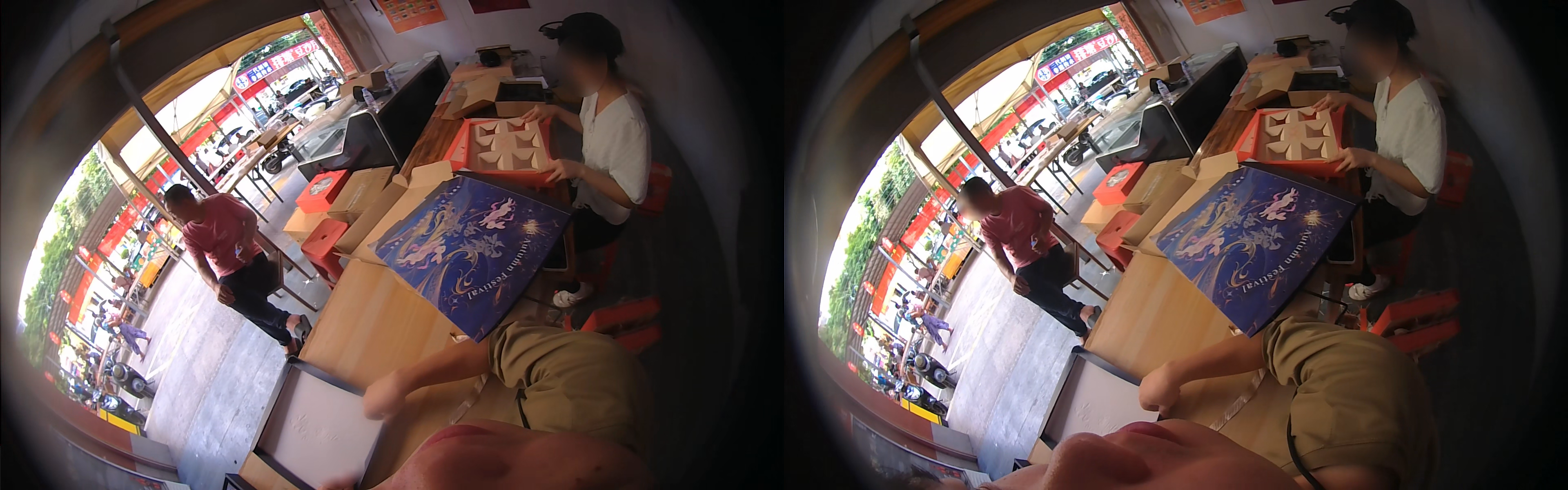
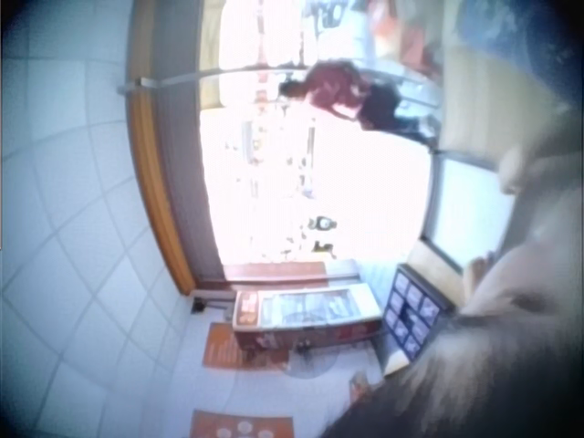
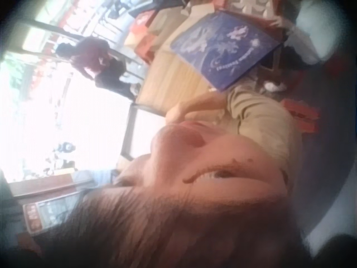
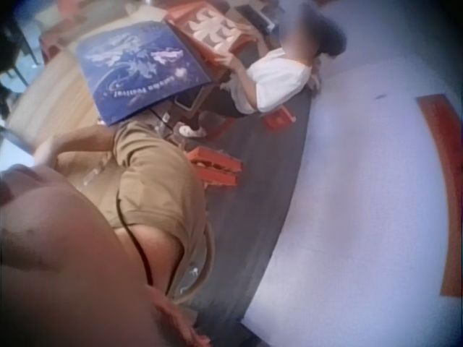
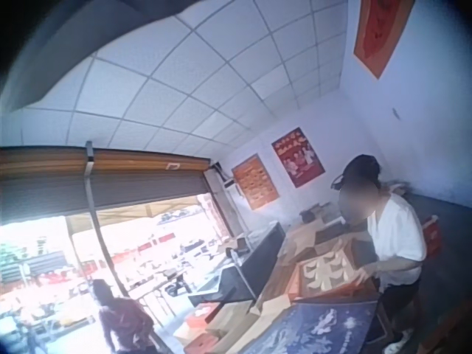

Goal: The person assembles a flat-packed blue gift box by hand by folding the sides and tucking the corner flaps into place on a wooden table.

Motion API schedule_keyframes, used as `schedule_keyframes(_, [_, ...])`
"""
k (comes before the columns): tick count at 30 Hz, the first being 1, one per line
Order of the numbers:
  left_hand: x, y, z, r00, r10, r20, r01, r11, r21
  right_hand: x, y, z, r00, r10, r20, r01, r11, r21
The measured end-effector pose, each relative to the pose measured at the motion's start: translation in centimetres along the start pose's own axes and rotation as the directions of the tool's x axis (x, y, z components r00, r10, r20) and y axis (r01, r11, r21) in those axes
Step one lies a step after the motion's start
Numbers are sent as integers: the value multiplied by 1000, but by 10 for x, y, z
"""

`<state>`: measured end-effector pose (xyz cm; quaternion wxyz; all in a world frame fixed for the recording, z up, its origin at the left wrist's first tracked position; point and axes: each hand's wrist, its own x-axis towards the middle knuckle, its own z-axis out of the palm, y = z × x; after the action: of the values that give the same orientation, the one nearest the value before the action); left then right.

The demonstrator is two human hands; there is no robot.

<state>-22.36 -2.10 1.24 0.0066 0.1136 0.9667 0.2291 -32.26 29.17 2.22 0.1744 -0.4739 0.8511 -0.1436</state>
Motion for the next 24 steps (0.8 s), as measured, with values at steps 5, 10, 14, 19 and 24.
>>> schedule_keyframes(5, [-4, 3, -1, 1000, -4, -12, 4, 1000, -2, -3, 0, -7, 999, -3, 40, -1, 996, 90])
schedule_keyframes(10, [-4, 4, -4, 1000, 11, -14, -11, 1000, 6, -8, 9, -10, 999, -37, 25, 35, 996, 78])
schedule_keyframes(14, [-6, 5, -7, 1000, 17, -7, -17, 1000, 10, -8, 14, -12, 998, 27, 64, -34, 994, 107])
schedule_keyframes(19, [-9, 5, -8, 1000, 16, -6, -16, 1000, 13, -6, 18, -12, 996, 46, 76, -54, 993, 104])
schedule_keyframes(24, [-13, 5, -11, 1000, 20, -3, -20, 1000, 15, -2, 27, -7, 997, 5, 71, -12, 995, 103])
